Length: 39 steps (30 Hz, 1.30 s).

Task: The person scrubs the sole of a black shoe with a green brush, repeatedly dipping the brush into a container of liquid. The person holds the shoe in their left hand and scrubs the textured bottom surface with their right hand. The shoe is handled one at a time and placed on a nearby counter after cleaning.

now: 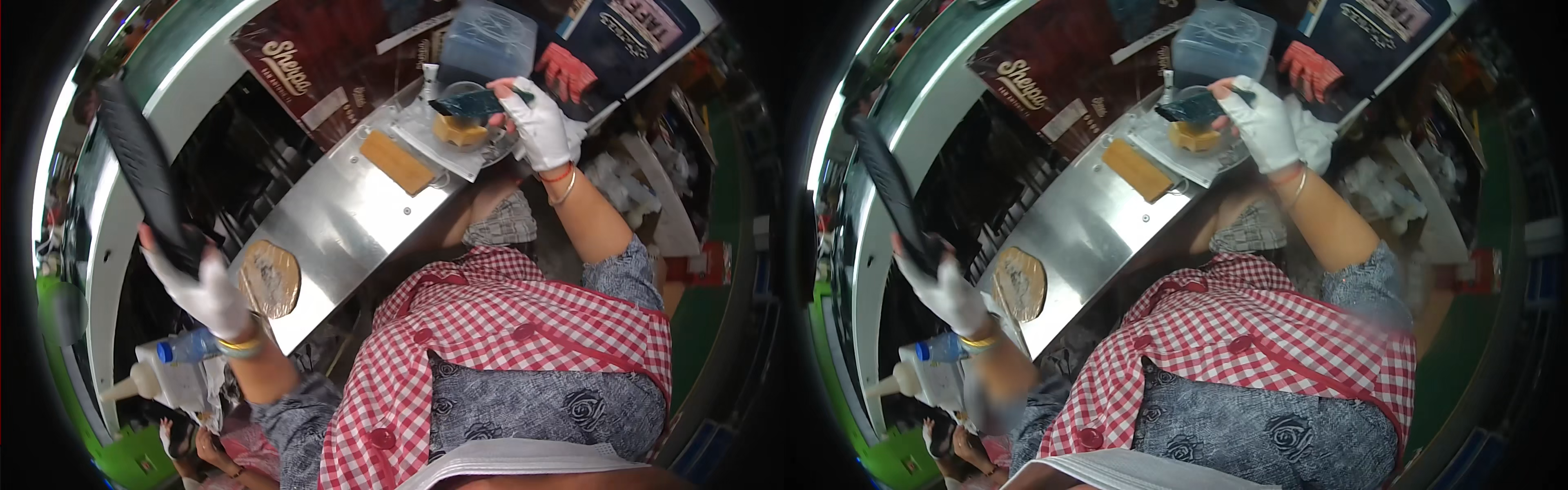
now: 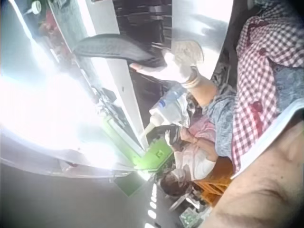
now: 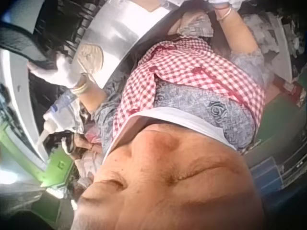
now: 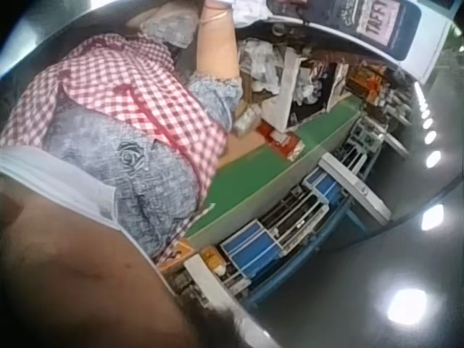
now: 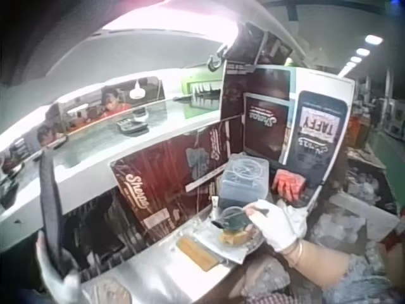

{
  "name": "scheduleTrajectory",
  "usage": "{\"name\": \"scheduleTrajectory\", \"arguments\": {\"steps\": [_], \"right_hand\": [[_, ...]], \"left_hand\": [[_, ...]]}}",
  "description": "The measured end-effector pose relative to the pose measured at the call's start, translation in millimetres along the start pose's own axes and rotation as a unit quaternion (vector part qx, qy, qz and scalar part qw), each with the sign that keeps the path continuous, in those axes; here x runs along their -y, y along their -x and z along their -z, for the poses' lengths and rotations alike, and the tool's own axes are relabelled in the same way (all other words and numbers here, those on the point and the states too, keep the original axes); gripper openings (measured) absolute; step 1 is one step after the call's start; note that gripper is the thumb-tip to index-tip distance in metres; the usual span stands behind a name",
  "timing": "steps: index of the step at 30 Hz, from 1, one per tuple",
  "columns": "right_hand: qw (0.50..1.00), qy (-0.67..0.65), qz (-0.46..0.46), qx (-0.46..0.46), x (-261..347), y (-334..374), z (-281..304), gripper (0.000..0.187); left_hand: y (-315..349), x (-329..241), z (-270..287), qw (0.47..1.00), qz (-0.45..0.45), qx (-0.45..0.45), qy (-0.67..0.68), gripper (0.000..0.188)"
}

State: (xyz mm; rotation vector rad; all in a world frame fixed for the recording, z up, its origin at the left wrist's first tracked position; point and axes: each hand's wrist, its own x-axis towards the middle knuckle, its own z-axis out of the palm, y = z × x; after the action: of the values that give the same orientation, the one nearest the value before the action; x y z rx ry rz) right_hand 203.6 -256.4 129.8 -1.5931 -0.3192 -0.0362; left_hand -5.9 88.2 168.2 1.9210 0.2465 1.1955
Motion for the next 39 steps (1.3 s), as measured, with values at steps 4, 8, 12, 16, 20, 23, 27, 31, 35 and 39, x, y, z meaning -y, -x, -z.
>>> {"name": "scheduleTrajectory", "arguments": {"steps": [4, 8, 12, 16, 20, 23, 27, 31, 35, 39], "right_hand": [[0.998, 0.054, -0.03, -0.008, -8, -8, 20, 0.02], [0.996, 0.08, -0.007, -0.027, -29, -12, 24, 0.02], [0.996, 0.091, -0.005, 0.005, -37, -18, 22, 0.021], [0.996, 0.082, 0.0, -0.031, -34, -21, 25, 0.022], [0.996, 0.085, -0.016, -0.017, -39, -23, 27, 0.022], [0.998, 0.06, -0.005, -0.013, -42, -24, 29, 0.022], [0.998, 0.058, -0.014, -0.008, -44, -23, 29, 0.022], [0.997, 0.076, -0.023, -0.011, -41, -21, 29, 0.023], [0.995, 0.066, -0.07, -0.003, -42, -22, 35, 0.023], [0.992, -0.06, -0.11, -0.03, -44, -12, 32, 0.02]], "left_hand": [[101, 21, -59, 0.982, 0.12, 0.091, 0.111, 0.076], [144, 35, -81, 0.967, 0.169, 0.166, -0.09, 0.085], [172, 59, -82, 0.917, 0.348, 0.192, 0.025, 0.078], [162, 79, -79, 0.718, 0.54, 0.072, 0.432, 0.053], [167, 81, -86, 0.844, 0.427, 0.276, 0.17, 0.046], [157, 66, -102, 0.682, 0.58, 0.165, 0.413, 0.046], [156, 64, -109, 0.518, 0.622, 0.098, 0.579, 0.042], [146, 54, -111, 0.562, 0.571, 0.13, 0.585, 0.042], [138, 46, -114, 0.587, 0.552, 0.124, 0.58, 0.044], [135, 43, -121, 0.607, 0.52, 0.125, 0.588, 0.055]]}}
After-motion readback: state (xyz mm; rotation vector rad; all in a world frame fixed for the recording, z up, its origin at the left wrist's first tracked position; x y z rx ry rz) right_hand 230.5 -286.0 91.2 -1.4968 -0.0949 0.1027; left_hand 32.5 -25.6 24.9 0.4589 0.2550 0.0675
